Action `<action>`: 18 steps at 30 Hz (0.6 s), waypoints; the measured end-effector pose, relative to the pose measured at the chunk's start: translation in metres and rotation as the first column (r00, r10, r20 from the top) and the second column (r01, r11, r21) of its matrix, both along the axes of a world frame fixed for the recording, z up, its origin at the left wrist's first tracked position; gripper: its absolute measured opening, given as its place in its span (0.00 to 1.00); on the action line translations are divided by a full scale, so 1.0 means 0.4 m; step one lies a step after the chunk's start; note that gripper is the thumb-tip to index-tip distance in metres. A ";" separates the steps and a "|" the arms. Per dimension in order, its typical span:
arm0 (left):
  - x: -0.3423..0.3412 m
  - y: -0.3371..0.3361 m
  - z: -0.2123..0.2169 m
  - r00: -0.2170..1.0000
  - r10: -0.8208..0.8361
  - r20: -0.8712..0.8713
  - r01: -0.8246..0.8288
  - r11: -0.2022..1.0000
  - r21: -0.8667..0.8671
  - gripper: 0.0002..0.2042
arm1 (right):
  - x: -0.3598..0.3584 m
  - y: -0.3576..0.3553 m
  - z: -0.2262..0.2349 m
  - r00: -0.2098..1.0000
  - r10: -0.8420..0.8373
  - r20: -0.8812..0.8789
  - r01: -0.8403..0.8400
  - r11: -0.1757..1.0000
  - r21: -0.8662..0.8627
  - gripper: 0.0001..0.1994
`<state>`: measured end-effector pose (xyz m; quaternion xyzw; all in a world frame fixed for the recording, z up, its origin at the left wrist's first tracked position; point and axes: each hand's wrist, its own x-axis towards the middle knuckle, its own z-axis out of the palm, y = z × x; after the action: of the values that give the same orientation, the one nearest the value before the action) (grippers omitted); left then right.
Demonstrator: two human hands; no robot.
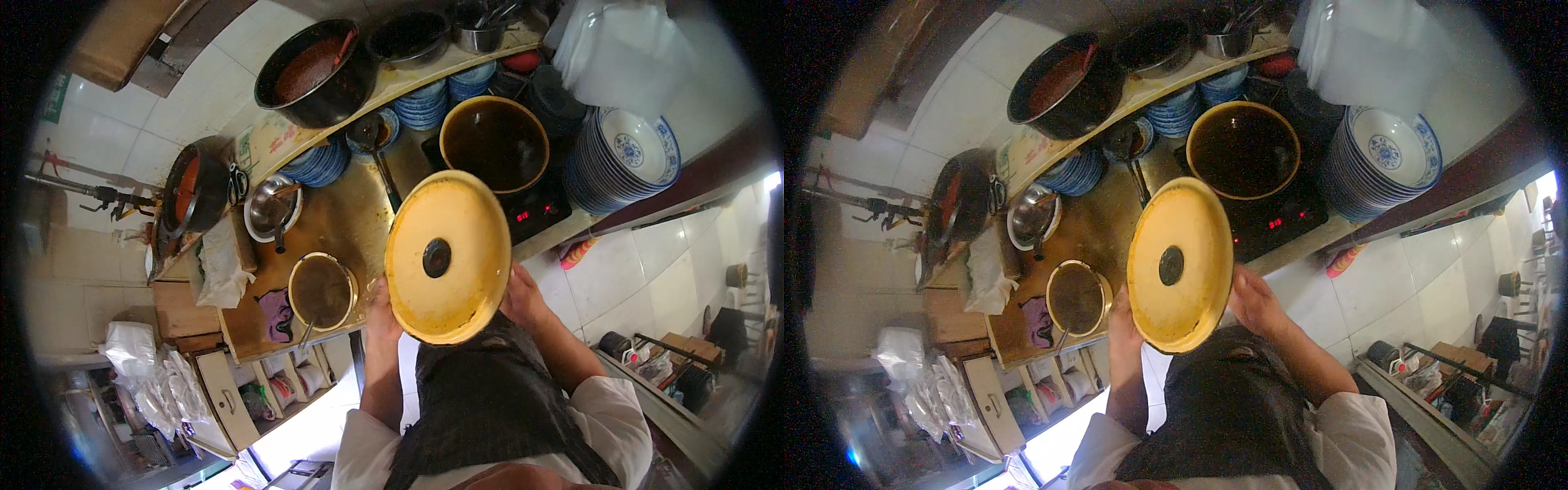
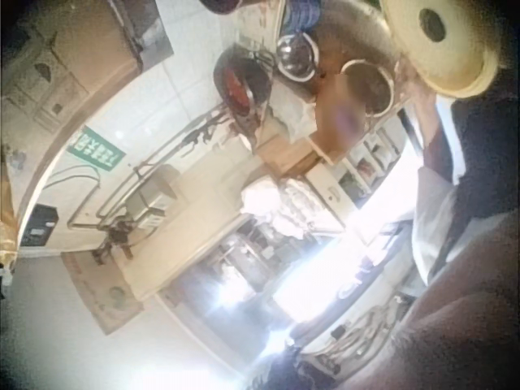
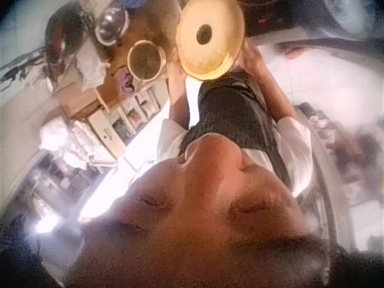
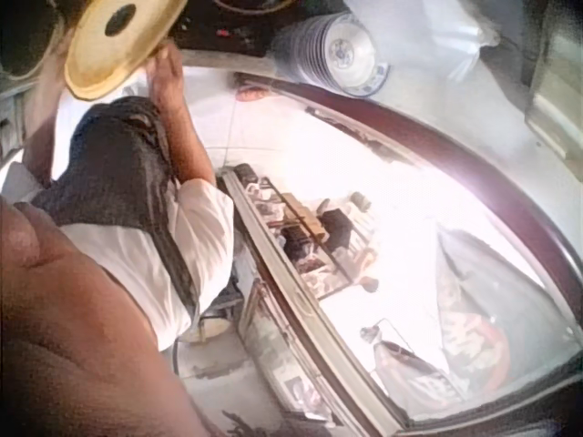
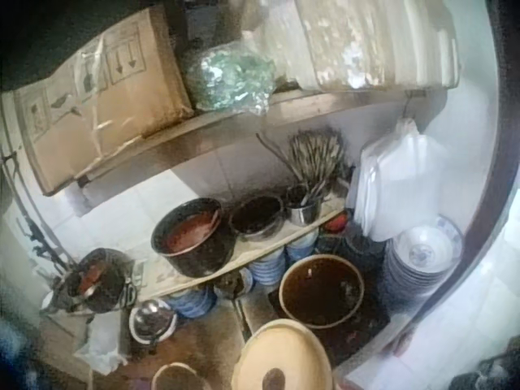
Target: The person wipes a small stovetop surface and the surrounding counter with a cloth, moves a covered pot, and stirs liquid in a nearby container.
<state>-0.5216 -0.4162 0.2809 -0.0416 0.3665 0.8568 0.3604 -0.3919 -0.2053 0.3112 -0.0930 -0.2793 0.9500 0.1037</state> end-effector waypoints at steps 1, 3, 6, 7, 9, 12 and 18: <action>0.003 0.014 0.000 1.000 -0.016 -0.011 0.017 0.999 0.039 0.18 | -0.011 0.009 -0.024 0.999 -0.023 0.043 0.019 0.996 0.084 0.23; 0.000 0.057 0.000 0.998 -0.056 -0.035 0.060 0.991 0.118 0.18 | -0.037 0.036 -0.072 0.989 -0.086 0.123 0.053 0.966 0.252 0.25; 0.003 0.124 -0.009 0.997 -0.072 -0.007 0.073 0.988 0.138 0.17 | -0.113 0.071 -0.160 0.994 0.036 -0.100 -0.056 0.978 -0.202 0.25; 0.005 0.152 0.020 0.997 -0.064 0.050 0.058 0.992 0.115 0.19 | -0.134 0.087 -0.165 0.981 0.059 -0.184 -0.120 0.933 -0.340 0.25; 0.003 0.198 0.071 0.990 -0.069 0.126 0.059 0.995 0.083 0.20 | -0.139 0.143 -0.145 0.987 -0.040 -0.154 0.009 0.980 -0.197 0.24; -0.021 0.237 0.039 0.923 -0.295 0.247 0.136 0.850 0.508 0.22 | -0.141 0.229 -0.044 0.976 -0.172 -0.136 0.177 0.984 0.029 0.23; -0.003 0.208 -0.010 0.941 -0.336 -0.045 0.338 0.941 0.033 0.18 | -0.354 0.409 0.241 0.961 -0.268 0.061 -0.065 -0.006 0.998 0.15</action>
<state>-0.5228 -0.3329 0.2770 0.0458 0.3579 0.7903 0.4952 -0.5334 -0.0417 0.4077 -0.1242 -0.8699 0.4446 0.1740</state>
